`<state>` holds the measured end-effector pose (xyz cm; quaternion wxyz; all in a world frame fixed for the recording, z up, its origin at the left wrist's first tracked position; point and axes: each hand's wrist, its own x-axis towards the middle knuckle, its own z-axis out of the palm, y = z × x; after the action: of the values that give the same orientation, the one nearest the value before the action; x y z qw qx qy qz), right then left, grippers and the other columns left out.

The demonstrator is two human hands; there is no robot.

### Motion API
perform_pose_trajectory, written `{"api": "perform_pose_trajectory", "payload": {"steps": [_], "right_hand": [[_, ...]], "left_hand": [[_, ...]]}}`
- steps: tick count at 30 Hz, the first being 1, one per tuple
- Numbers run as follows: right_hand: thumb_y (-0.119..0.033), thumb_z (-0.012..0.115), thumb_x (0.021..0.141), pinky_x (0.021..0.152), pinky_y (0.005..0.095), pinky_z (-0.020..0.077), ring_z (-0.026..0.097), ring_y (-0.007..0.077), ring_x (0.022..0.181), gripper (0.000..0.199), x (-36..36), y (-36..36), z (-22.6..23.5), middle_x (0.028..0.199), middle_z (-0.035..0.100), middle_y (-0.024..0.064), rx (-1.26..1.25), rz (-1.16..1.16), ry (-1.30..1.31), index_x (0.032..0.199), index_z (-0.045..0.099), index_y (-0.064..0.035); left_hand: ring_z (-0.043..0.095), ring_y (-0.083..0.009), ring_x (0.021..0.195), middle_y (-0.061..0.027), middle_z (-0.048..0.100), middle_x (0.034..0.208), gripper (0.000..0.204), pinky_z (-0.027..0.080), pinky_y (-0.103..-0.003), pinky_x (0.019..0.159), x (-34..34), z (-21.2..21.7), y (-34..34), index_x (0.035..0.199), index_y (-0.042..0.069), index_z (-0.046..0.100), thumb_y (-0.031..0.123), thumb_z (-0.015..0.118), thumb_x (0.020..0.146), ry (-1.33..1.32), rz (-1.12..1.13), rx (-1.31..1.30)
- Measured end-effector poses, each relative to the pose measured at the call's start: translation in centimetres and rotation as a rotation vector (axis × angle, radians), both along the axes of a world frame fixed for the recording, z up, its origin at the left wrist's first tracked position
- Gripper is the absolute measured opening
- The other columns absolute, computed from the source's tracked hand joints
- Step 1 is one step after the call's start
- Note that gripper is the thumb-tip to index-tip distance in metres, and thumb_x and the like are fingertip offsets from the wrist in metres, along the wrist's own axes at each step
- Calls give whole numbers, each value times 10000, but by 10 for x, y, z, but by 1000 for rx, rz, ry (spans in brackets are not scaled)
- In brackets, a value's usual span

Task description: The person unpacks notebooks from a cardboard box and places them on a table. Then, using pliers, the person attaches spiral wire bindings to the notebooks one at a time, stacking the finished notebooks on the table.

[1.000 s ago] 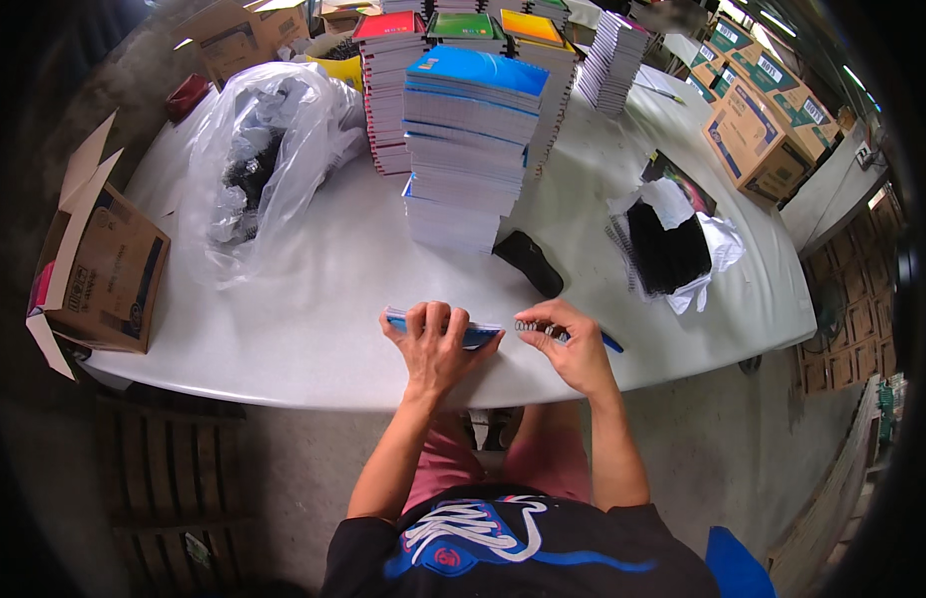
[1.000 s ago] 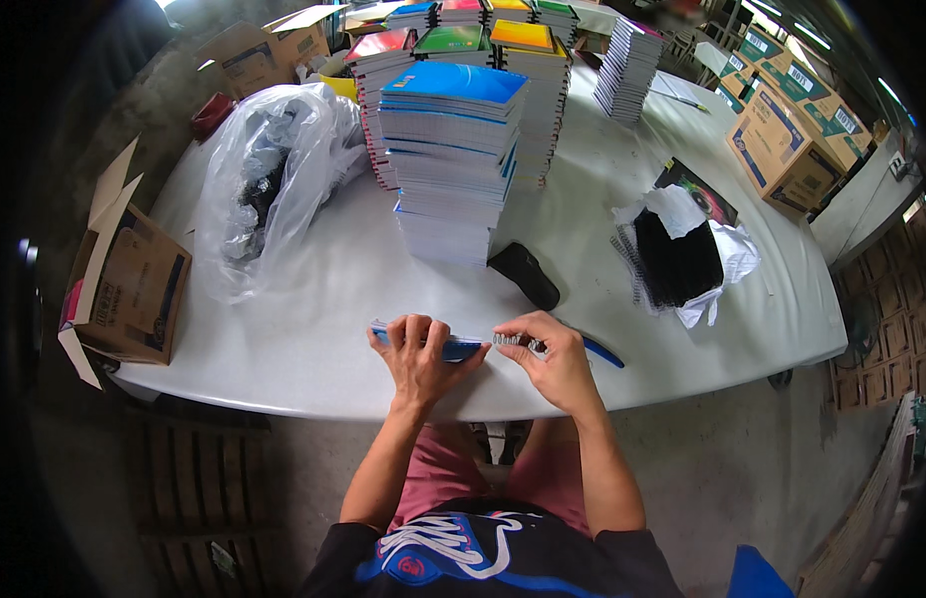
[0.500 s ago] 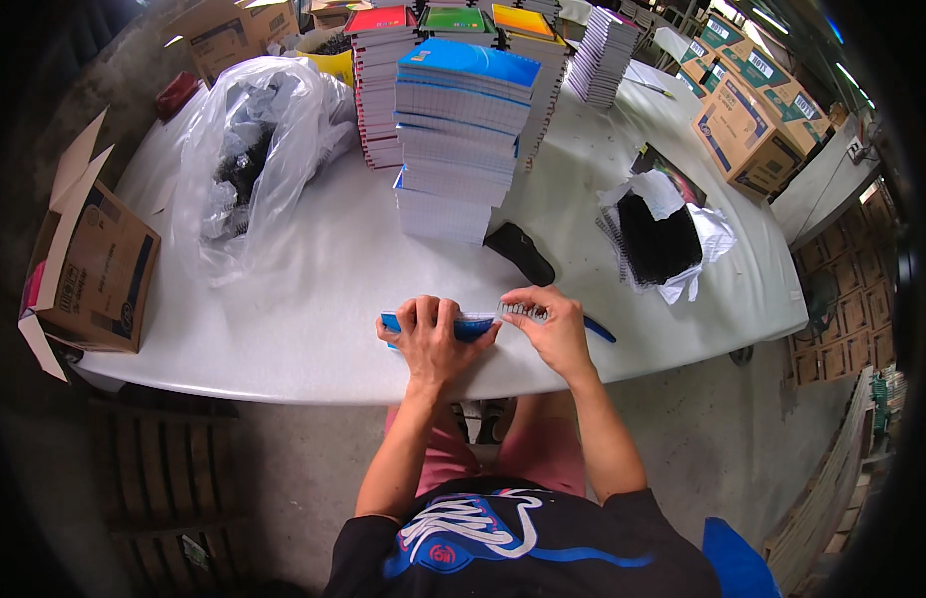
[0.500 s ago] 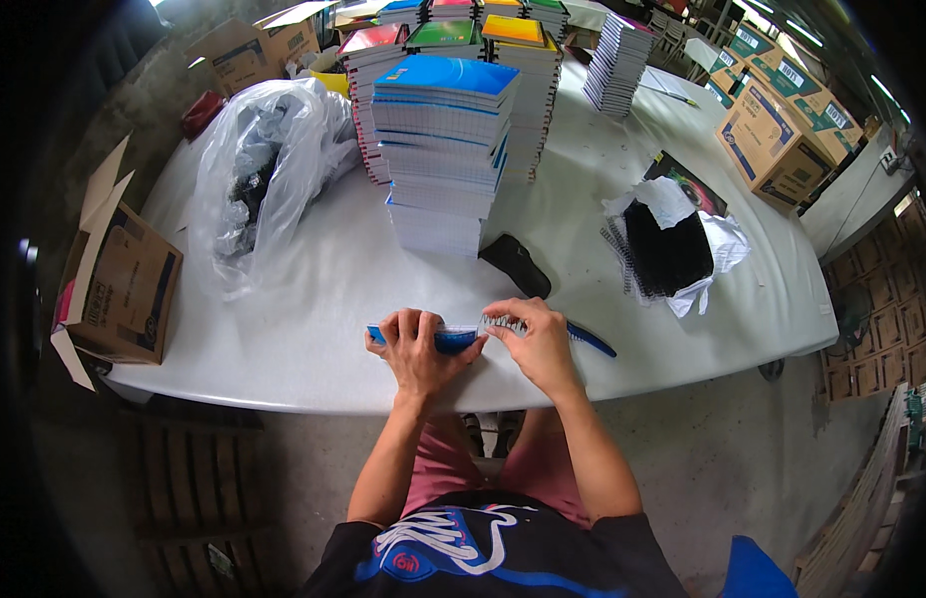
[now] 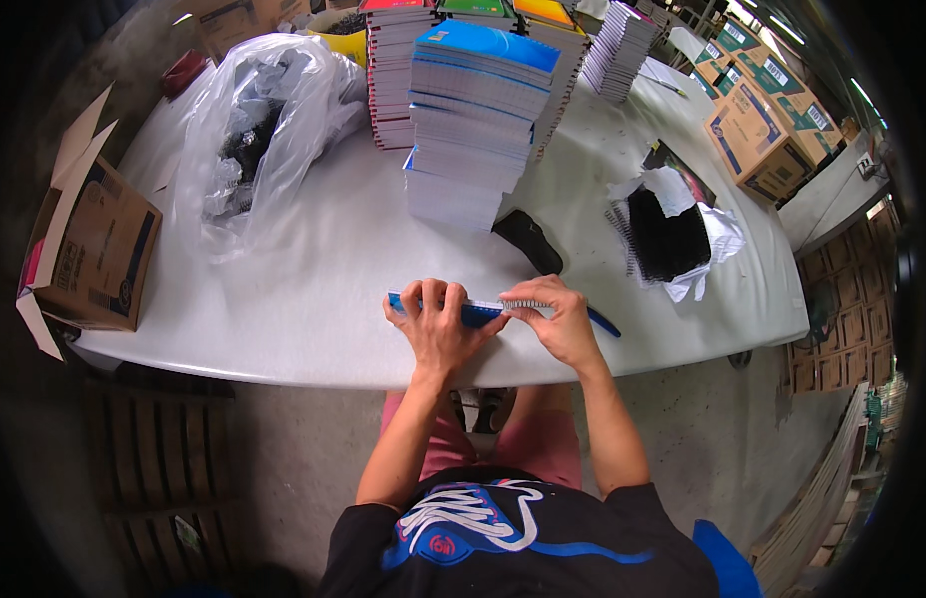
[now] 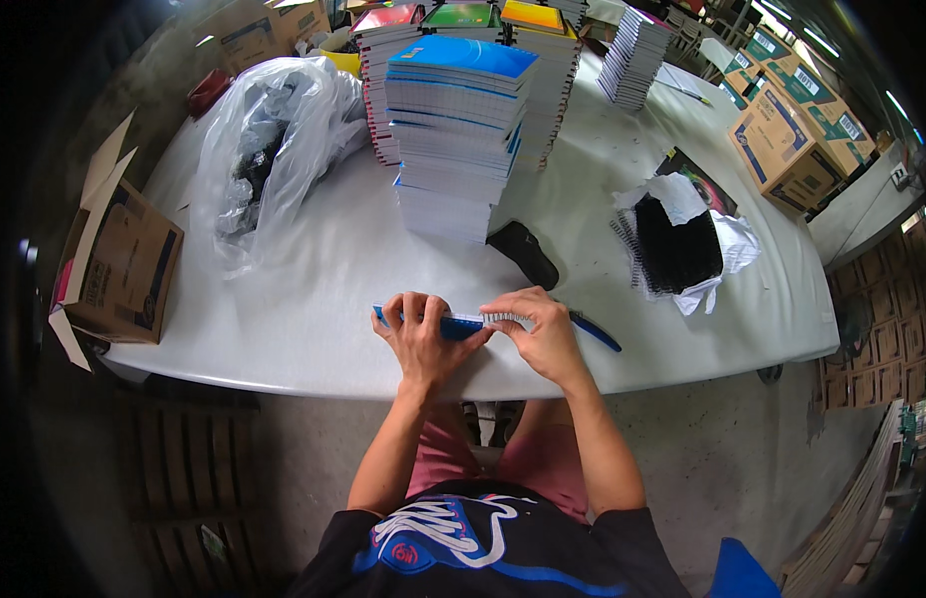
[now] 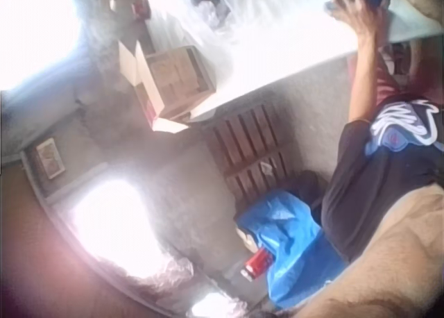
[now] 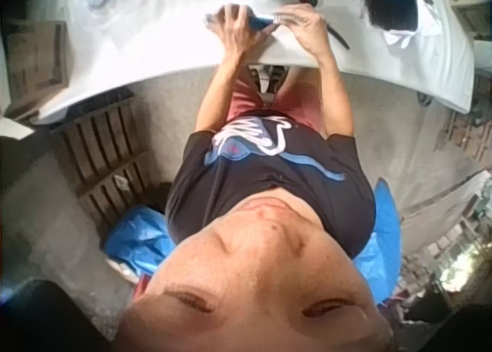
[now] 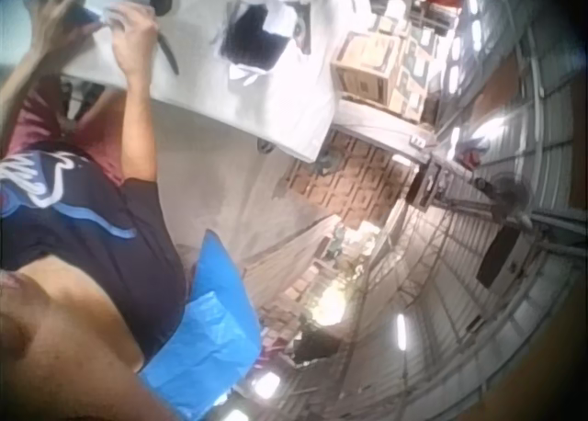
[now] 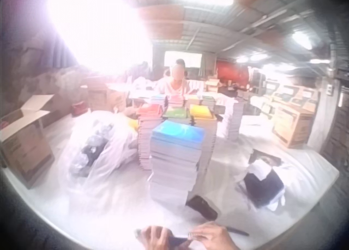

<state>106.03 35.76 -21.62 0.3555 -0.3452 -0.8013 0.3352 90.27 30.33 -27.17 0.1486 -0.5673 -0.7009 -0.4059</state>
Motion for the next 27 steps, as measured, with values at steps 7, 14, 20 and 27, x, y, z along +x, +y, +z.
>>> {"api": "perform_pose_trajectory", "payload": {"steps": [7, 14, 20, 27], "right_hand": [[-73, 667, 809, 697, 313, 478, 575, 175, 803, 304, 7, 4, 12, 778, 630, 62, -289, 139, -195, 1112, 641, -80], [-108, 594, 880, 650, 330, 456, 541, 183, 664, 265, 3, -15, 27, 778, 574, 102, -87, 77, -172, 1140, 584, -55], [-154, 574, 896, 630, 306, 460, 560, 206, 644, 255, 5, -1, 27, 793, 608, 105, -353, 223, -386, 1141, 591, -88], [-291, 650, 797, 789, 385, 488, 570, 302, 969, 371, 6, 71, -2, 1069, 587, 133, 235, -185, -676, 1114, 541, -132]], "left_hand": [[408, -249, 978, -5, 475, 894, 587, 248, -505, 848, 2, 4, 0, 813, 173, 538, 635, 745, 517, 18, 30, -56], [419, -240, 989, -13, 480, 909, 552, 275, -485, 881, -13, -1, -11, 943, 183, 597, 603, 708, 601, 27, -102, 9], [426, -256, 1008, -25, 495, 924, 499, 308, -423, 890, -17, 3, -14, 921, 154, 596, 539, 727, 632, -37, -166, -47], [420, -297, 1025, -65, 502, 951, 509, 359, -421, 864, -24, 16, -11, 787, 103, 569, 508, 793, 577, -78, -280, -19]]}}
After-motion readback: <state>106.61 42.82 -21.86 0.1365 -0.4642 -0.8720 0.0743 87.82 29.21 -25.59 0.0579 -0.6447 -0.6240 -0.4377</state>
